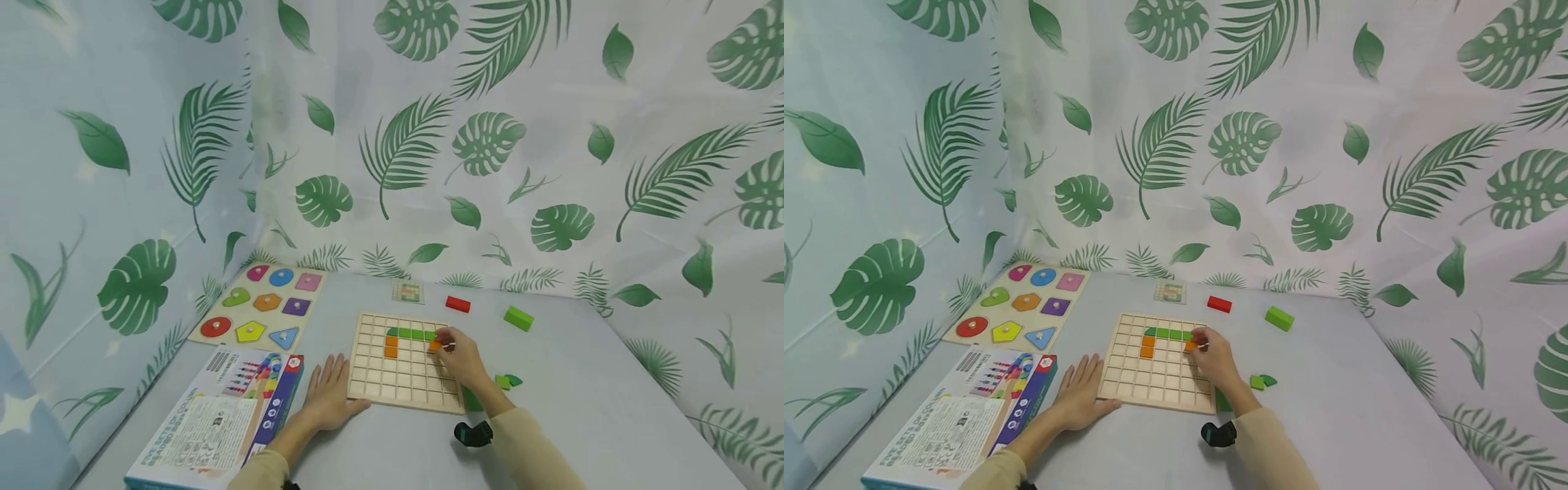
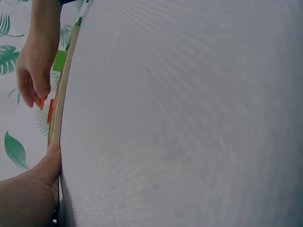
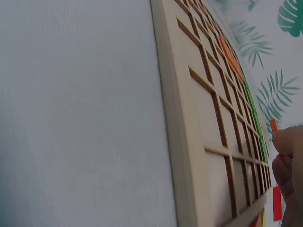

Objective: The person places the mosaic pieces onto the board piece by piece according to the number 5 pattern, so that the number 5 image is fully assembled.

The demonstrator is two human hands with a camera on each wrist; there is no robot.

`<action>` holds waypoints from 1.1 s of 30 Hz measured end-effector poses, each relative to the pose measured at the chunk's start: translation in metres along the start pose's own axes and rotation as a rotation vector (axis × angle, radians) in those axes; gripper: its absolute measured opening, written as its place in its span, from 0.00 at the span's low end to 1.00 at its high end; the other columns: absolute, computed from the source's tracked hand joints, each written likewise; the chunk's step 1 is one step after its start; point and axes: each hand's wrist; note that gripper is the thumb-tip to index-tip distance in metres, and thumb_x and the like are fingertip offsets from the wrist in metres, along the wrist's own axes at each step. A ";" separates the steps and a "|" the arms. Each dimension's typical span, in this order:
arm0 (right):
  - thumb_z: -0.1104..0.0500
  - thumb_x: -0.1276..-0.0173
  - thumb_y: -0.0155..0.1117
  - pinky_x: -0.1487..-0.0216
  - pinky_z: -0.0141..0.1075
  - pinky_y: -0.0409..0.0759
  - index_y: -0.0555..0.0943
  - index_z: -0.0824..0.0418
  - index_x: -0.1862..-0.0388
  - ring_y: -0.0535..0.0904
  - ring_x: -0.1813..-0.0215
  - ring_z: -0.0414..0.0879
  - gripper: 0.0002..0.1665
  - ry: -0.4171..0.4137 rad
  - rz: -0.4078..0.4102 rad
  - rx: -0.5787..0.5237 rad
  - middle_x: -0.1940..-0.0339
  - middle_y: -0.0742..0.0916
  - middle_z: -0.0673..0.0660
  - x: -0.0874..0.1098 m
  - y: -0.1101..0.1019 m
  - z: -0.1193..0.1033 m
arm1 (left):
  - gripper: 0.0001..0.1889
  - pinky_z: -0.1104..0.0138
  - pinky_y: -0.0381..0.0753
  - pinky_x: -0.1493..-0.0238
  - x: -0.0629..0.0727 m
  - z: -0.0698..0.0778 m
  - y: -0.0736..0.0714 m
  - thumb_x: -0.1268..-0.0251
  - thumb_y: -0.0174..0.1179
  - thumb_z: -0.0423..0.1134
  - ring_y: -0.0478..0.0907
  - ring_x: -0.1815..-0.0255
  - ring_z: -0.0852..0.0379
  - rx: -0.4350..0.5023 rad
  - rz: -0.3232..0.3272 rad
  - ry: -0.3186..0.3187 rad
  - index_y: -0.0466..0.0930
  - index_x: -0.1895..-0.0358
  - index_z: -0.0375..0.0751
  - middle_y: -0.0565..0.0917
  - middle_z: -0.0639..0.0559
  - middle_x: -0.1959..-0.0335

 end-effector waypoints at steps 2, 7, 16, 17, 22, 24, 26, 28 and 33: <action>0.74 0.43 0.63 0.58 0.40 0.81 0.78 0.72 0.52 0.80 0.58 0.51 0.18 -0.005 -0.012 -0.013 0.62 0.84 0.59 -0.001 0.006 -0.004 | 0.50 0.47 0.30 0.30 -0.001 -0.001 0.001 0.41 0.57 0.61 0.35 0.25 0.39 -0.007 0.004 -0.001 0.47 0.27 0.29 0.45 0.34 0.26; 0.73 0.41 0.64 0.57 0.36 0.81 0.77 0.72 0.51 0.80 0.57 0.49 0.17 0.012 -0.072 -0.048 0.61 0.83 0.57 -0.005 0.017 -0.011 | 0.50 0.47 0.30 0.30 0.000 0.000 -0.001 0.41 0.57 0.62 0.35 0.25 0.39 -0.009 0.001 -0.002 0.47 0.27 0.28 0.46 0.34 0.26; 0.72 0.42 0.65 0.59 0.36 0.81 0.78 0.67 0.52 0.79 0.59 0.46 0.18 0.005 -0.098 -0.008 0.62 0.83 0.54 -0.008 0.035 -0.017 | 0.50 0.48 0.29 0.30 0.004 0.005 -0.006 0.40 0.57 0.62 0.34 0.25 0.40 0.001 -0.005 -0.001 0.46 0.28 0.28 0.46 0.33 0.26; 0.72 0.42 0.65 0.59 0.36 0.81 0.78 0.67 0.52 0.79 0.60 0.46 0.18 -0.007 -0.099 -0.003 0.62 0.83 0.54 -0.008 0.037 -0.017 | 0.50 0.48 0.29 0.30 0.004 0.005 -0.006 0.40 0.56 0.62 0.34 0.25 0.40 0.001 -0.003 -0.001 0.47 0.28 0.28 0.46 0.33 0.26; 0.71 0.43 0.65 0.61 0.37 0.81 0.78 0.67 0.52 0.80 0.62 0.47 0.18 -0.090 -0.104 0.034 0.63 0.84 0.54 -0.007 0.044 -0.016 | 0.50 0.48 0.29 0.30 0.004 0.004 -0.004 0.40 0.56 0.62 0.35 0.25 0.39 0.002 -0.001 0.003 0.47 0.28 0.28 0.46 0.33 0.26; 0.71 0.43 0.65 0.60 0.38 0.81 0.78 0.66 0.52 0.80 0.62 0.46 0.18 -0.084 -0.112 0.038 0.64 0.84 0.53 -0.007 0.046 -0.017 | 0.50 0.48 0.29 0.30 0.003 0.003 -0.002 0.40 0.56 0.62 0.35 0.25 0.40 -0.006 0.000 -0.002 0.47 0.27 0.28 0.46 0.34 0.26; 0.70 0.44 0.67 0.58 0.39 0.80 0.78 0.65 0.52 0.80 0.61 0.45 0.19 -0.058 -0.122 0.039 0.63 0.85 0.52 -0.007 0.046 -0.018 | 0.50 0.47 0.30 0.30 0.001 0.001 0.000 0.40 0.57 0.62 0.35 0.25 0.39 -0.003 0.008 0.001 0.48 0.28 0.28 0.47 0.34 0.26; 0.70 0.44 0.67 0.57 0.39 0.80 0.79 0.64 0.52 0.79 0.60 0.44 0.19 -0.028 -0.132 0.039 0.63 0.85 0.51 -0.008 0.046 -0.019 | 0.50 0.47 0.30 0.30 0.000 0.000 0.002 0.40 0.57 0.62 0.35 0.25 0.39 -0.011 0.012 -0.002 0.48 0.28 0.28 0.46 0.34 0.26; 0.69 0.44 0.67 0.57 0.38 0.79 0.79 0.64 0.51 0.79 0.61 0.42 0.20 -0.012 -0.138 0.039 0.62 0.85 0.51 -0.009 0.047 -0.021 | 0.50 0.47 0.30 0.30 0.000 0.000 0.000 0.40 0.56 0.62 0.35 0.26 0.39 -0.010 0.010 0.001 0.47 0.28 0.27 0.46 0.33 0.26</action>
Point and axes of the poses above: each hand's wrist, its own x-axis away from the middle knuckle, its own y-axis out of the palm, z = x × y
